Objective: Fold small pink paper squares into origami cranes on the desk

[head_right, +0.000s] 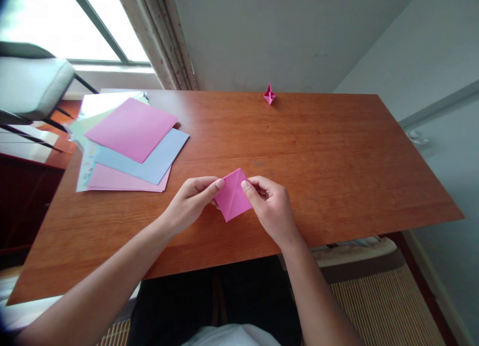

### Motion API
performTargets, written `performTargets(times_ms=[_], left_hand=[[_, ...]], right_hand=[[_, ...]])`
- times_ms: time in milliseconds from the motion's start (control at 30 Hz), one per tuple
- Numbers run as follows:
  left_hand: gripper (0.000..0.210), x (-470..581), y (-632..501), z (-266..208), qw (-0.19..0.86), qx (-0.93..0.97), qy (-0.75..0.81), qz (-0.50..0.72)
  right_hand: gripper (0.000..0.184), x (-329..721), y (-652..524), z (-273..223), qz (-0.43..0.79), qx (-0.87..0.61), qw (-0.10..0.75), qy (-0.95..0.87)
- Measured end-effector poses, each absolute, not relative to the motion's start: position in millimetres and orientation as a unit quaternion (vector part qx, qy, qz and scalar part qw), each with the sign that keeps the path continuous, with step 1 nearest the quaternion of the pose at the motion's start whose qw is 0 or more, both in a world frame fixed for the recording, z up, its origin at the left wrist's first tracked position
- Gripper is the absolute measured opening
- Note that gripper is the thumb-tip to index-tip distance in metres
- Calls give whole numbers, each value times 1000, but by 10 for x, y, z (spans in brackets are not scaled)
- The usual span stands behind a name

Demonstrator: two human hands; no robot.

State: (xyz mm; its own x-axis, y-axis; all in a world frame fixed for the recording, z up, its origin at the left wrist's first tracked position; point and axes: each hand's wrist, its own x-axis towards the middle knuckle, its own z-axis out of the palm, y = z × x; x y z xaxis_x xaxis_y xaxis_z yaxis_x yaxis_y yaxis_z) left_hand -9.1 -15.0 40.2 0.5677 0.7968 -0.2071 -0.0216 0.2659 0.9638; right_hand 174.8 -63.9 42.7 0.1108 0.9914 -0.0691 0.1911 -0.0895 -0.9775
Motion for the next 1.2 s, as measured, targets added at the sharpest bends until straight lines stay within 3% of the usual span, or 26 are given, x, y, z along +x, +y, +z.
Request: performTargets(times_ms=[300, 800, 1200], left_hand=[[42, -105, -137, 380, 700, 556, 357, 269], [33, -118, -138, 357, 671, 600, 372, 227], [40, -121, -132, 326, 635, 628, 399, 206]], right_hand=[[31, 1812, -560, 483, 443, -592, 429, -518], [22, 1762, -505, 513, 370, -597, 393, -593], [35, 1860, -562, 492, 449, -582, 327, -594]])
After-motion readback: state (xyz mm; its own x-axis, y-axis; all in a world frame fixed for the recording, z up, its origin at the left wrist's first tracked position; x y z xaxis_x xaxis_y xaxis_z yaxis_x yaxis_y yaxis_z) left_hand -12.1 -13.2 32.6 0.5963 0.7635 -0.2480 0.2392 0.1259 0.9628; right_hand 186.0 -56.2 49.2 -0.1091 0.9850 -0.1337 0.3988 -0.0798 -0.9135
